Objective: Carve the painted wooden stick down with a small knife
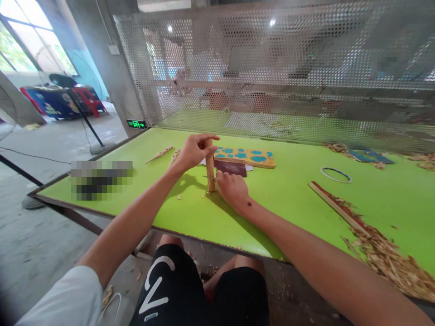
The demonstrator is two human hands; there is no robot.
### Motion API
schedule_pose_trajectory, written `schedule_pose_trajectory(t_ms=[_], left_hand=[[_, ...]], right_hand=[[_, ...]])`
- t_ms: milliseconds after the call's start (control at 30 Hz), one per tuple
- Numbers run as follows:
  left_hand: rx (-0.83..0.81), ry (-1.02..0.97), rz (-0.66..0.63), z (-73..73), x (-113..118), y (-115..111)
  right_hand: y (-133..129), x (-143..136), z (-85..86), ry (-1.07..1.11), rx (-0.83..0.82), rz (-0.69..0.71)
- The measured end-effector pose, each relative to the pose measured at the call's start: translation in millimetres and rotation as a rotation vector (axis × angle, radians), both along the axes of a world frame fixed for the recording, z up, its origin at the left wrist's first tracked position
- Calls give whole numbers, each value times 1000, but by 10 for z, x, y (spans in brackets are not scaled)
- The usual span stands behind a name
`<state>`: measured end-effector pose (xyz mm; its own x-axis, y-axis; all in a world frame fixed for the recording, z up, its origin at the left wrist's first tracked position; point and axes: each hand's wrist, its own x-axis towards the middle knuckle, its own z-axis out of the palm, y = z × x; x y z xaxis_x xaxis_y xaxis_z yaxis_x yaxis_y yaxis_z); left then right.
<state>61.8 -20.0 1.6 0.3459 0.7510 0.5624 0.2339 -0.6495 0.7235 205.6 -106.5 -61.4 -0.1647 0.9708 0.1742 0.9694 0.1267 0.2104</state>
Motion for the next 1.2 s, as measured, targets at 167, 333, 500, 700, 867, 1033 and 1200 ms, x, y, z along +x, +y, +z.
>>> schedule_pose_trajectory(t_ms=[167, 333, 500, 700, 867, 1033, 1200], left_hand=[[-17, 11, 20, 3, -33, 38], [-103, -54, -37, -43, -146, 165], [-183, -115, -107, -63, -160, 211], [-100, -135, -87, -49, -51, 126], [-121, -134, -59, -63, -94, 154], [-179, -147, -126, -105, -185, 268], [-187, -194, -220, -122, -196, 301]], right_hand=[[-4, 36, -5, 16, -64, 27], [35, 157, 2, -67, -121, 108], [80, 265, -35, -63, -98, 137], [75, 116, -32, -32, 19, 32], [60, 18, 6, 7, -28, 37], [66, 69, 35, -3, -91, 79], [55, 119, 64, -12, -157, 117]])
